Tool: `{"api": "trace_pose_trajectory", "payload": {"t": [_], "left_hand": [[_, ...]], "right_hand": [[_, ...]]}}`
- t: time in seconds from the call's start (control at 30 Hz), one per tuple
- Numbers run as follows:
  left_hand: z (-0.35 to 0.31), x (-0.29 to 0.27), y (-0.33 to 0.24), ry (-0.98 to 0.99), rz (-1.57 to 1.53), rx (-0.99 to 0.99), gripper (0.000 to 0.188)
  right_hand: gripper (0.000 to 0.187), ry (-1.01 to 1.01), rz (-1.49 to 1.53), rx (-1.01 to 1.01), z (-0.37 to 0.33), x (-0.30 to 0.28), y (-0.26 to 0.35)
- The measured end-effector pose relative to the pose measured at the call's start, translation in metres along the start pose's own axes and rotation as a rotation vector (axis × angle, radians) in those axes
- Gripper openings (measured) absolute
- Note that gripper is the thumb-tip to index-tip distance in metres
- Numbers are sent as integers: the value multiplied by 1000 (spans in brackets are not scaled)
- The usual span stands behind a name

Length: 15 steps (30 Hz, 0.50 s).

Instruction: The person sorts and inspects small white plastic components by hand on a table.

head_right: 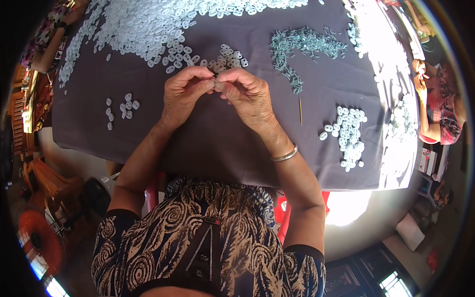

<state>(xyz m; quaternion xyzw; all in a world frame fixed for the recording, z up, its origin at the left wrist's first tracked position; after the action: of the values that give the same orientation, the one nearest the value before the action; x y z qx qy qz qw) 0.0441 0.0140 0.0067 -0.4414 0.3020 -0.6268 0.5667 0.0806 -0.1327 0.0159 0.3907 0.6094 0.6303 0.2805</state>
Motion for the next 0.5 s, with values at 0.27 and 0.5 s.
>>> {"api": "trace_pose_trajectory", "payload": {"t": [0.27, 0.5], "left_hand": [[-2, 5, -4, 31, 93, -2, 14], [-1, 5, -3, 41, 1, -43, 9]], "right_hand": [[12, 0, -12, -136, 0, 0, -3], [4, -22, -17, -10, -3, 0, 6]]}}
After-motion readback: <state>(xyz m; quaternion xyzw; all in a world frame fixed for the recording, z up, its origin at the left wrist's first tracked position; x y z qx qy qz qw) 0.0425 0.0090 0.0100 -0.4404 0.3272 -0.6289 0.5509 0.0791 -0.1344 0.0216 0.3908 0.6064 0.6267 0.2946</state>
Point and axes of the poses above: each hand's wrist, its own z-axis towards the middle knuckle, its own x-axis out of the palm, y = z × x, the point moved 5 cm from there along z, towards the middle knuckle, and after that the axes turned 13 degrees about x, right-handed, at the moved point
